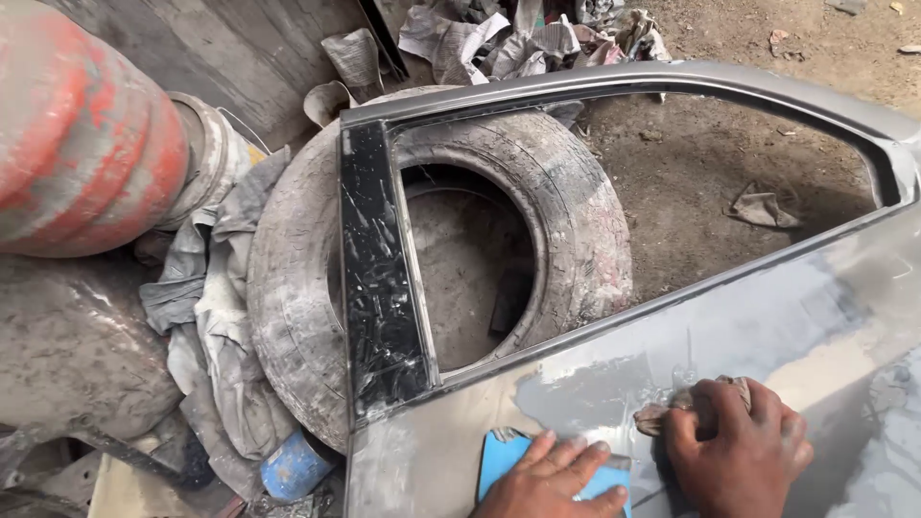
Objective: Sand the surface of a car door using sandpaper and a sanding block.
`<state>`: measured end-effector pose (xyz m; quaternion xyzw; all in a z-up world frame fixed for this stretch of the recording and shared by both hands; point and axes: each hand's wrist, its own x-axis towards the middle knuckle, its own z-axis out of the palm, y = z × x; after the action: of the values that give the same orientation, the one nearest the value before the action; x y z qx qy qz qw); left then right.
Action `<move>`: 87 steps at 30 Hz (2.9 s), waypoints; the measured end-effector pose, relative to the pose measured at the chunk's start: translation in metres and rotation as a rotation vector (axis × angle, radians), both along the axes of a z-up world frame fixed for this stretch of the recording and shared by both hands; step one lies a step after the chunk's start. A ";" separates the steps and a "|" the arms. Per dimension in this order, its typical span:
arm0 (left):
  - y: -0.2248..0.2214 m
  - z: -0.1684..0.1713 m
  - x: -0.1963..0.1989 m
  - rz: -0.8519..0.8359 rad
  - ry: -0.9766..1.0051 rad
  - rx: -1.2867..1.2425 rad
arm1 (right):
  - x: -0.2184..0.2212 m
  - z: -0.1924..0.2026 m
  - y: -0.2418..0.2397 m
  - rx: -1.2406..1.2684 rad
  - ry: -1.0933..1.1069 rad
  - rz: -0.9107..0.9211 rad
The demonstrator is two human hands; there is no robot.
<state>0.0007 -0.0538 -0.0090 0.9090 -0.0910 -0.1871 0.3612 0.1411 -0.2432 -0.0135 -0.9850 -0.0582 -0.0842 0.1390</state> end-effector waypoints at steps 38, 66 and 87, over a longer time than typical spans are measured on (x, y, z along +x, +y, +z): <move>-0.097 -0.032 0.280 -0.135 -0.036 0.007 | 0.020 -0.171 -0.156 0.235 -0.095 -0.184; -0.173 -0.019 0.375 0.155 0.268 0.277 | 0.020 -0.124 -0.122 0.276 -0.159 -0.112; -0.157 -0.026 0.359 -0.123 -0.096 0.294 | 0.010 -0.224 -0.153 0.301 0.169 -0.162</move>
<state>0.3592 -0.2112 -0.0355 0.9526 -0.1352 -0.1767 0.2075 0.1512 -0.3966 -0.2370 -0.9581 0.0462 -0.0200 0.2821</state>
